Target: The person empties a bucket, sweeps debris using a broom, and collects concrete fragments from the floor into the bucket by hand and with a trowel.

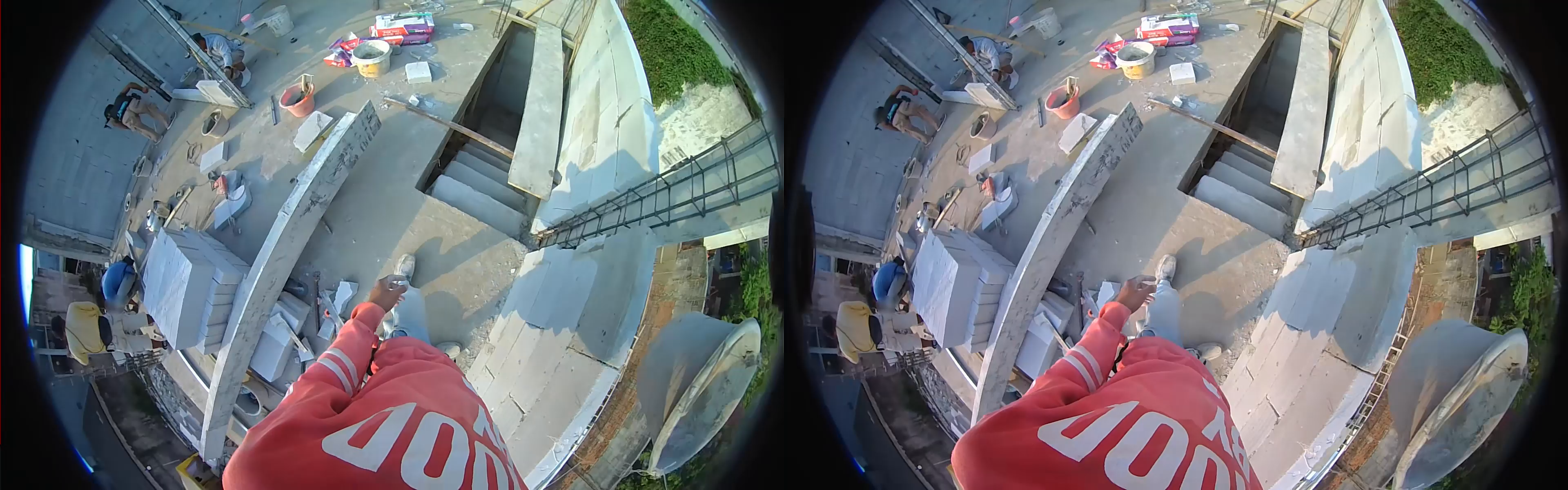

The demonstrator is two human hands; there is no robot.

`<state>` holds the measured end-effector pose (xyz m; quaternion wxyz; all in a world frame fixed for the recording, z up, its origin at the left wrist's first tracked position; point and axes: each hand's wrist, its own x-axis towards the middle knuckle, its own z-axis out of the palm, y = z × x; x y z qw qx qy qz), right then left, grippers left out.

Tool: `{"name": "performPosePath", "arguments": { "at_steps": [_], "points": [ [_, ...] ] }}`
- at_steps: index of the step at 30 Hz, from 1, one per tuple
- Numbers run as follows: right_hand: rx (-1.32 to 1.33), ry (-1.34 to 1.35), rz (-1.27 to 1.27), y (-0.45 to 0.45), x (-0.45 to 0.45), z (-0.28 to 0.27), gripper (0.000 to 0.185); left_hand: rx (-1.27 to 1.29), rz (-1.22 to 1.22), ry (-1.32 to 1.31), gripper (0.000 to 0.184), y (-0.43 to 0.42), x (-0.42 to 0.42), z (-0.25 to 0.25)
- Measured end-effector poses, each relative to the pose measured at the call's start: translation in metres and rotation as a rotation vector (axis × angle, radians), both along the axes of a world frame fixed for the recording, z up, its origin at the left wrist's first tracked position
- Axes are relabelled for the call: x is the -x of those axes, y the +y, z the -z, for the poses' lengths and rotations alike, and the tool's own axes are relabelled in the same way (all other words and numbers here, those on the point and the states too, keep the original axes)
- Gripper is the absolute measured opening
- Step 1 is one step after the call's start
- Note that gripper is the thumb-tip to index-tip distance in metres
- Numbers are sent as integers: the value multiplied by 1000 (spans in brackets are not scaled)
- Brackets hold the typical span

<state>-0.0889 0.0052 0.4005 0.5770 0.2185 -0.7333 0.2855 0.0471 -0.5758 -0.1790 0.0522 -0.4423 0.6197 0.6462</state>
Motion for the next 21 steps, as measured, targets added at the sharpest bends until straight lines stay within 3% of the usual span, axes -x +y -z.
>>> {"name": "performPosePath", "arguments": {
  "at_steps": [3,4,5,6,8,9,11,13,15,16,18,19,21],
  "points": [
    [-4,-64,-10,-79,62,47,48,-175,-29,139,46,-39,26,-32],
    [119,-211,-13,-111,75,77,48,-219,5,213,51,-53,37,-34],
    [50,-205,158,-154,95,109,55,-259,44,286,56,-66,49,-36],
    [166,-380,-75,-194,112,126,57,-311,132,294,62,-79,62,-55],
    [672,-886,-930,-292,138,165,61,-374,306,311,77,-111,94,-92],
    [913,-1108,-1242,-341,146,178,64,-401,385,321,86,-121,107,-105],
    [1102,-1309,-1476,-427,154,203,69,-347,428,307,94,-139,133,-141],
    [1159,-1336,-1460,-503,161,230,68,-286,476,272,103,-159,155,-168],
    [1295,-1344,-1360,-569,161,248,68,-109,475,426,126,-175,175,-181],
    [1352,-1361,-1341,-598,164,255,69,-110,479,416,126,-185,182,-177],
    [1264,-1385,-1221,-649,168,270,75,236,384,253,130,-200,193,-165],
    [1274,-1379,-1217,-668,173,281,75,238,393,251,130,-207,197,-160],
    [1148,-1512,-1362,-707,192,299,81,517,306,230,122,-228,211,-155]
  ]
}}
